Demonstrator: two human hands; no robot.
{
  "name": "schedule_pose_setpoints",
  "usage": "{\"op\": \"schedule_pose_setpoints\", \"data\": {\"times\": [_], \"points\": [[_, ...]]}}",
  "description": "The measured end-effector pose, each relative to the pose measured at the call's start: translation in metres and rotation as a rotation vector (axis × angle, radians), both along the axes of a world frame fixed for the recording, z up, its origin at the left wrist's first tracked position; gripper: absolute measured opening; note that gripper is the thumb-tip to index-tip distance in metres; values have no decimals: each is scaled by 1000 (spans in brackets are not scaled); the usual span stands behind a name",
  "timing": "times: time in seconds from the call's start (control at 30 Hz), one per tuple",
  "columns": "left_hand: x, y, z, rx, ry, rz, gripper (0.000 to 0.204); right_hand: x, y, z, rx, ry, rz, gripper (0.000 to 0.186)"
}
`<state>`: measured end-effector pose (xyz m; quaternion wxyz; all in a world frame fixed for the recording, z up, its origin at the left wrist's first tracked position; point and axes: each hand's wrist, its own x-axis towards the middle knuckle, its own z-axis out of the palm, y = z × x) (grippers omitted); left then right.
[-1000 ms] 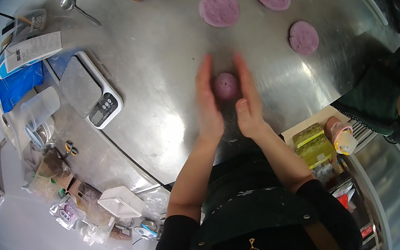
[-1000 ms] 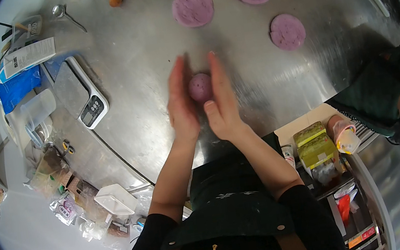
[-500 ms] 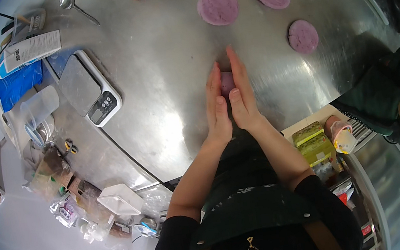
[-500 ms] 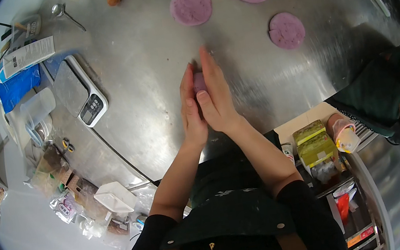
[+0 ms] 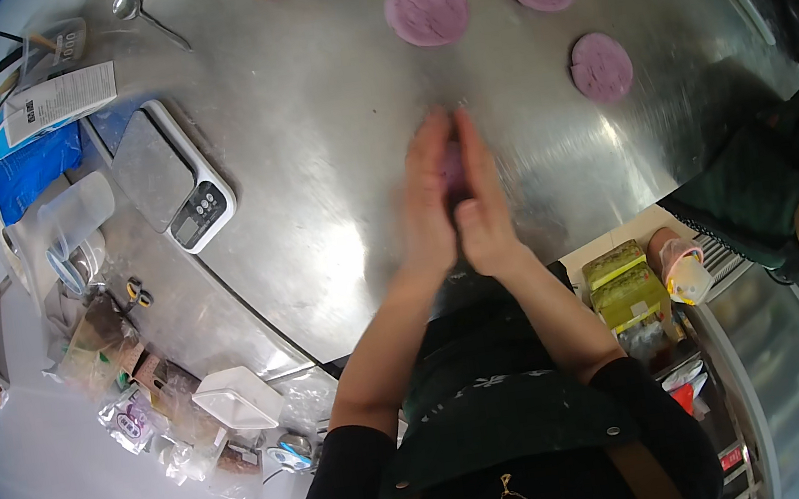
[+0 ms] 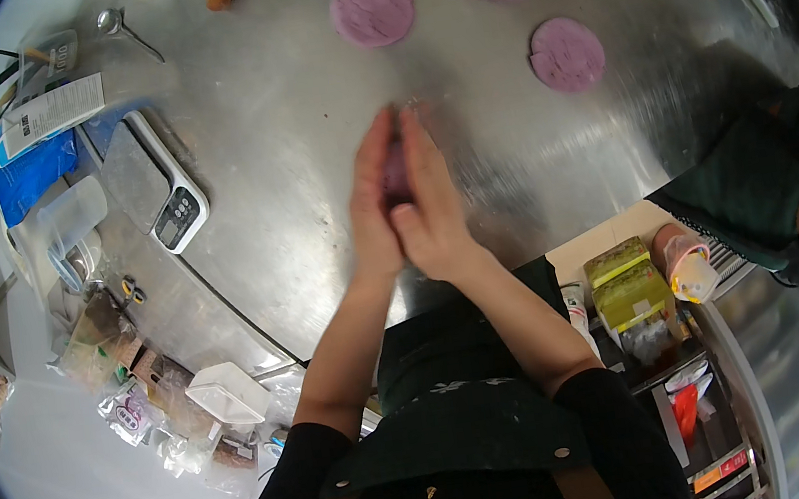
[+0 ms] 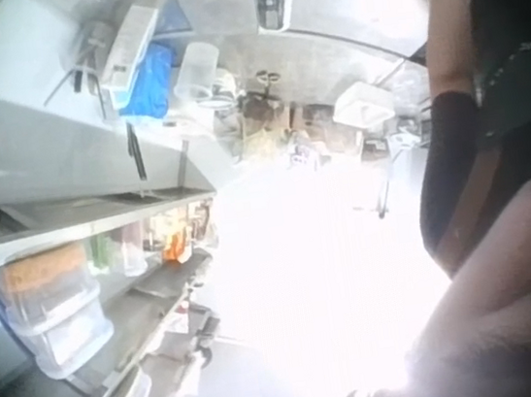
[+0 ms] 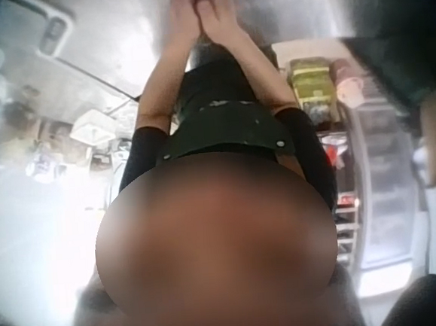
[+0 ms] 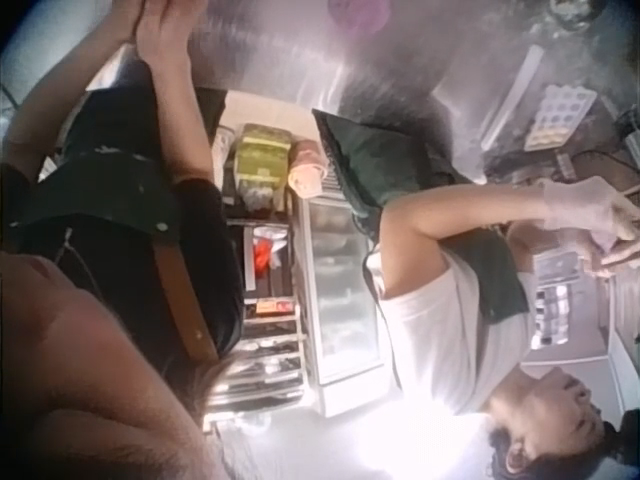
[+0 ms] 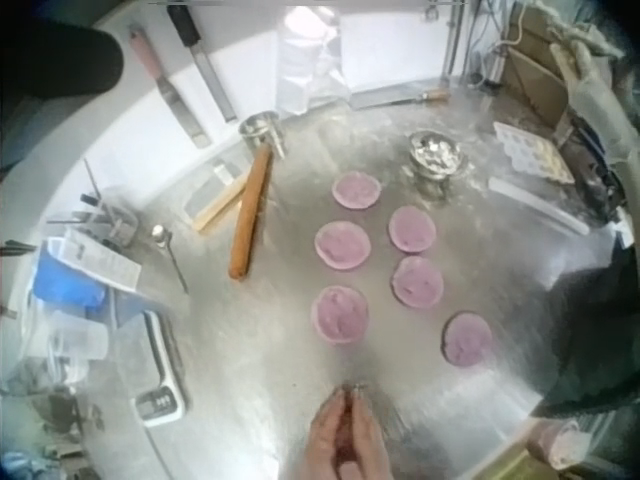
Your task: Flatten and shape purple dough and fill it with yellow stuffing to make pastries.
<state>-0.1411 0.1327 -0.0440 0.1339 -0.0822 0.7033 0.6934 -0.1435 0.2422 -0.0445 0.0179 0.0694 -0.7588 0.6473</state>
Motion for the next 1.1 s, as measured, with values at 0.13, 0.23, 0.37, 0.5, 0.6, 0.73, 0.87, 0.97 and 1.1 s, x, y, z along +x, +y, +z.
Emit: {"op": "schedule_pose_setpoints", "data": {"times": [0.13,0.23,0.37,0.5,0.6,0.73,0.87,0.97,1.1], "points": [[13,21,11,57,114,138,66,-7,-1,-2,32,-21,56,73],[2,23,17,225,41,327,66,-7,5,-6,1,-17,54,72],[-4,8,18,55,93,76,69,5,-6,-8,-42,22,-41,71],[14,22,18,107,79,147,70,-11,3,-6,-4,-11,51,71],[3,10,3,189,128,257,71,3,0,-9,-38,30,-2,71],[-5,3,10,-163,232,-120,69,3,-11,-4,7,5,-28,71],[1,21,27,141,31,222,69,-11,1,-1,-47,-46,59,73],[-41,25,75,325,-386,434,70,9,5,-12,-19,66,-80,73],[-1,4,11,-94,188,23,63,-2,-9,-4,17,7,56,75]]}}
